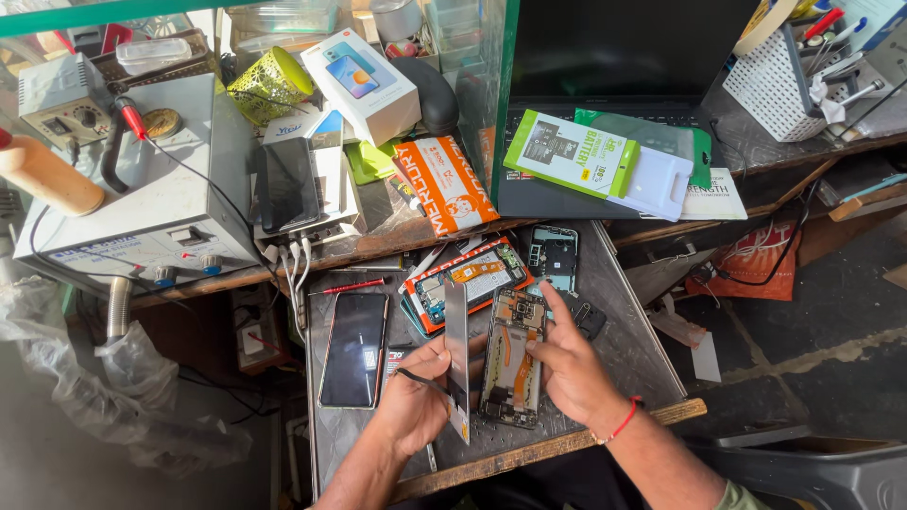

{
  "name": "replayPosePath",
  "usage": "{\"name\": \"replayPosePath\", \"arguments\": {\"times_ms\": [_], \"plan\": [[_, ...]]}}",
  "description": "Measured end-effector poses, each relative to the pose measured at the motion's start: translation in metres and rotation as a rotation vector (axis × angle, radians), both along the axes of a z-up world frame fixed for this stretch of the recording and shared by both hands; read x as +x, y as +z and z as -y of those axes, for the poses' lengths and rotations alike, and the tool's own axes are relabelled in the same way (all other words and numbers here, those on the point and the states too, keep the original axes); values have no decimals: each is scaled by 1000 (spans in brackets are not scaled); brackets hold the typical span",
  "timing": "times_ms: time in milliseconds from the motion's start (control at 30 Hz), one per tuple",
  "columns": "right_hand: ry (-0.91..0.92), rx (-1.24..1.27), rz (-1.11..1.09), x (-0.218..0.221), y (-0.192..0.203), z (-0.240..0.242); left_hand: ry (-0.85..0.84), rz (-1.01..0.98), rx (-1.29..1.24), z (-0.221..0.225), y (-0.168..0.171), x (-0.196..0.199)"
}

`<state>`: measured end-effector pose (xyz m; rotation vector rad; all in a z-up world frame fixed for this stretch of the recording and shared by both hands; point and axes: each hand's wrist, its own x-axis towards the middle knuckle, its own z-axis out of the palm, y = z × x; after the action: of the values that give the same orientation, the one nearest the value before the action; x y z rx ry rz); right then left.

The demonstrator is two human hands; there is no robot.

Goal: The person disassembles a smartphone, removes the back cover and battery, then reassembles it with a new battery. They connect internal components, place the back cover, and power on the device to verify functionality.

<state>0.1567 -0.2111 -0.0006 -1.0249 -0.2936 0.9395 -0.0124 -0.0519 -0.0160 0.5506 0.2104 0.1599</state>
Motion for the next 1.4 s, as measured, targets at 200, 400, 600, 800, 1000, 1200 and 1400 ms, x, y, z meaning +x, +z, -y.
{"name": "replayPosePath", "arguments": {"times_ms": [200, 400, 600, 800, 1000, 1200, 1400], "plan": [[-33, 93, -3, -25, 12, 0, 75, 76, -138, 23, -11, -4], [-52, 115, 31, -41, 12, -10, 95, 114, -276, 42, 5, -16], [4, 117, 100, -43, 3, -13, 9, 256, -248, 45, 1, -25], [71, 122, 226, -40, -1, -5, 41, 311, -274, 44, 0, -25], [-35, -24, 351, -32, -18, 2, 81, 108, -256, 42, -11, -23], [-181, 26, 40, -11, -26, 11, 49, 205, -125, 39, 10, -22], [-310, 54, 36, 22, -31, 38, 93, -208, 146, 18, 36, -5]]}}
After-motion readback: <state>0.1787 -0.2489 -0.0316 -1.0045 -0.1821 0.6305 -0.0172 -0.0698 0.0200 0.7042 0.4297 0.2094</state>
